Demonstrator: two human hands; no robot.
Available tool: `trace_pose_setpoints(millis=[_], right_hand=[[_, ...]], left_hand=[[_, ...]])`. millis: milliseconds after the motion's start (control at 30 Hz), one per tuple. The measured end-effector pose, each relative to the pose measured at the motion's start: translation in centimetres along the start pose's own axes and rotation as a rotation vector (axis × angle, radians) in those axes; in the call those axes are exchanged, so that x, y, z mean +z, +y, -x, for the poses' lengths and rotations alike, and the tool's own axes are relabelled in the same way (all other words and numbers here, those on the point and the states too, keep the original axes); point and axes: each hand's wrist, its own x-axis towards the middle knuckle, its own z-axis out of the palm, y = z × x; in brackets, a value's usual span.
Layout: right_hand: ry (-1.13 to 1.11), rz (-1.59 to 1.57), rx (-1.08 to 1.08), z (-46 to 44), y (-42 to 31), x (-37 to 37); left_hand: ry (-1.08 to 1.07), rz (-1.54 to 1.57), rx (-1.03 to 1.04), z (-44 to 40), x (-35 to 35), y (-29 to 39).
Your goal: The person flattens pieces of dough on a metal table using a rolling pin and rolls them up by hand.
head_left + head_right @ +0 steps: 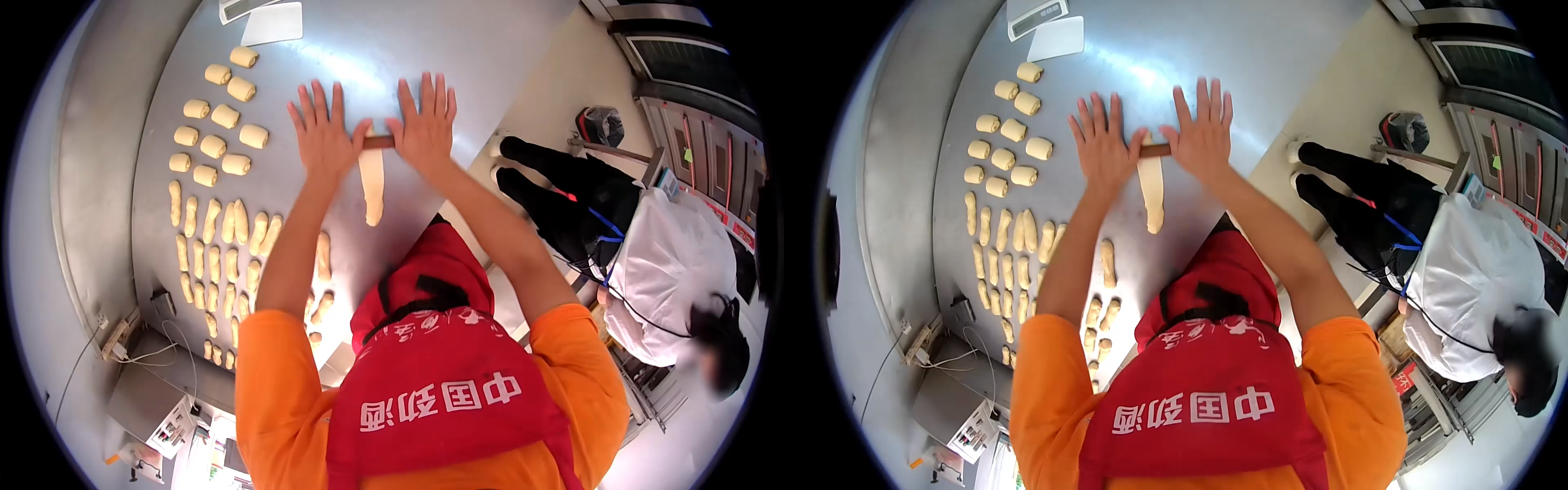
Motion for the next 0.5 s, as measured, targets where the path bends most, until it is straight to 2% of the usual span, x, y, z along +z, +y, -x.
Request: trace_pose_setpoints(millis=[133, 200, 267, 300, 367, 467, 500], right_hand=[[0.181, -0.041, -0.081, -8.4, 2.8, 2.5], [0.248, -0.045, -0.098, -10.2, 3.3, 2.5], [0.186, -0.218, -0.194, -8.6, 3.7, 1.8], [0.148, -0.305, -0.241, -6.7, 3.6, 1.4], [-0.035, -0.336, -0.175, -2.6, 2.7, 0.4], [-0.024, -0.177, -0.171, -0.6, 3.3, 1.6], [-0.086, -0.205, -0.145, -0.9, 3.2, 1.4]], left_hand=[[0.2, -0.012, 0.009, -9.0, 2.0, -2.1], [0.214, 0.014, 0.02, -10.6, 1.4, -2.4], [0.24, 0.149, 0.009, -11.1, -0.1, -1.6], [0.155, 0.234, -0.008, -9.7, -0.5, -1.6], [-0.01, 0.397, -0.046, -7.0, 0.6, -2.3], [0.16, 0.291, 0.068, -4.1, 0.7, -1.8], [0.142, 0.269, 0.074, -3.0, 1.1, -2.2]])
